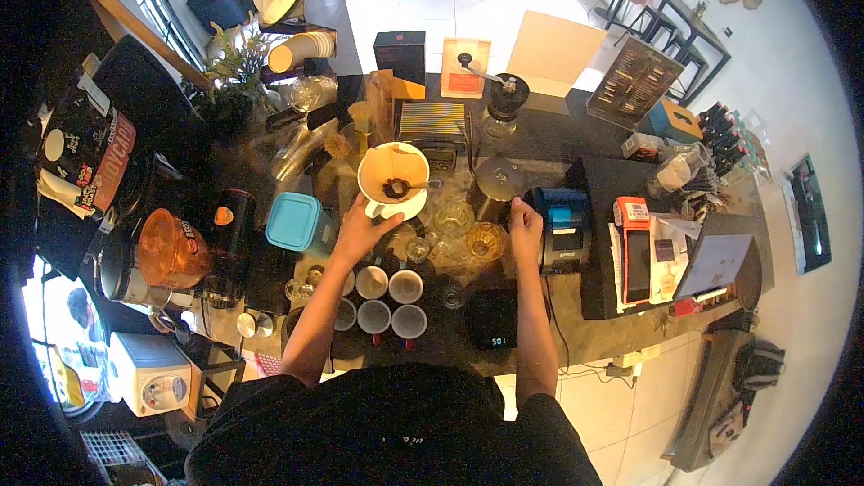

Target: Brewing coffee using a pour-over method.

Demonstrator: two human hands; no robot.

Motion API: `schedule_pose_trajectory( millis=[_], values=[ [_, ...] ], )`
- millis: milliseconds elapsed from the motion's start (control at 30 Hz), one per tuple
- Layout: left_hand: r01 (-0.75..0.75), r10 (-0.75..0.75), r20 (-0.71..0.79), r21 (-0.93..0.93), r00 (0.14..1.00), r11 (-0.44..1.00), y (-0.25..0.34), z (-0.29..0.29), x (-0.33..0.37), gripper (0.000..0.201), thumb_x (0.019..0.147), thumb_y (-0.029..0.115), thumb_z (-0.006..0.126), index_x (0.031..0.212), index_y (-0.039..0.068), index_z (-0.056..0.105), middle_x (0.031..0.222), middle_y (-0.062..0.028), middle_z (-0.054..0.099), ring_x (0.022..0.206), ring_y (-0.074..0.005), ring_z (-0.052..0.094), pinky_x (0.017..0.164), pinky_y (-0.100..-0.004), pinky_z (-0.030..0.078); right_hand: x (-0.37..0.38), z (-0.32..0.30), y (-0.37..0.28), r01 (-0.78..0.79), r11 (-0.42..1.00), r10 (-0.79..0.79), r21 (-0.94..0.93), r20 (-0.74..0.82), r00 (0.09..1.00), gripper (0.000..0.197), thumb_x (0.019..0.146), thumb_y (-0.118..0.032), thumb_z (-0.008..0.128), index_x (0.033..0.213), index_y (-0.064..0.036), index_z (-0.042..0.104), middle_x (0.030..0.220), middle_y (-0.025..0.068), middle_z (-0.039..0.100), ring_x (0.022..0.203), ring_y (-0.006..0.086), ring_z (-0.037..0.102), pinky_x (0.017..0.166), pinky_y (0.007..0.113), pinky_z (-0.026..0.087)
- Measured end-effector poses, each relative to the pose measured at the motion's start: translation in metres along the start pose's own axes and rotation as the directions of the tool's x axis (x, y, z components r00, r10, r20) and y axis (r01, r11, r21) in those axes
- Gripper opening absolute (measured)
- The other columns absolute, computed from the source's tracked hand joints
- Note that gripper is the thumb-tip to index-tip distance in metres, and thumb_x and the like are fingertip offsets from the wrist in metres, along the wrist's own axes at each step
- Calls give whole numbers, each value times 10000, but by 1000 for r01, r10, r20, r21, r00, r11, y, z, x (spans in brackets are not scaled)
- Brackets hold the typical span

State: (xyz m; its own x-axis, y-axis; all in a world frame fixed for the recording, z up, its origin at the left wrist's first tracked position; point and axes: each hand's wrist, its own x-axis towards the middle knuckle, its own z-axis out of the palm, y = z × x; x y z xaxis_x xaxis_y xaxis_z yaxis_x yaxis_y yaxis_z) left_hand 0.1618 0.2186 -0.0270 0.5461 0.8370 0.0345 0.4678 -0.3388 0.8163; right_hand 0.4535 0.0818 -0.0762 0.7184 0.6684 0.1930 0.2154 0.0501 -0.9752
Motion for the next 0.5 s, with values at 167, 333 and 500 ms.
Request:
schedule_pose_trajectory(
  millis=[167, 333, 500],
  values=[
    [1, -1, -17, -3, 1000, 1000, 7, -1, -2, 633, 839, 437, 743, 1352, 112, 566, 1448, -76, 490, 1304, -363, 483, 1034, -561, 376, 5, -7, 0, -15, 1000, 14, 24, 45, 999, 521, 1034, -379, 546, 637, -95, 364, 577, -49, 235, 555, 68, 194, 541, 324, 145],
    [-28, 28, -42, 10, 999, 1000, 4, 0, -1, 629, 847, 437, 737, 1343, 89, 569, 1442, -88, 492, 1304, -358, 484, 1037, -556, 373, 9, -10, -16, -56, 995, 51, 84, 50, 997, 508, 1033, -374, 553, 650, -73, 409, 626, -43, 205, 614, 76, 179, 559, 334, 160],
    [-36, 37, -44, 24, 998, 999, 2, 1, -2, 627, 852, 441, 728, 1340, 81, 570, 1449, -91, 484, 1300, -359, 488, 1037, -561, 370, 11, -16, -57, -41, 994, 37, 100, 41, 998, 454, 1036, -343, 558, 700, -48, 480, 636, -60, 217, 605, 72, 183, 563, 334, 162]
  ],
)
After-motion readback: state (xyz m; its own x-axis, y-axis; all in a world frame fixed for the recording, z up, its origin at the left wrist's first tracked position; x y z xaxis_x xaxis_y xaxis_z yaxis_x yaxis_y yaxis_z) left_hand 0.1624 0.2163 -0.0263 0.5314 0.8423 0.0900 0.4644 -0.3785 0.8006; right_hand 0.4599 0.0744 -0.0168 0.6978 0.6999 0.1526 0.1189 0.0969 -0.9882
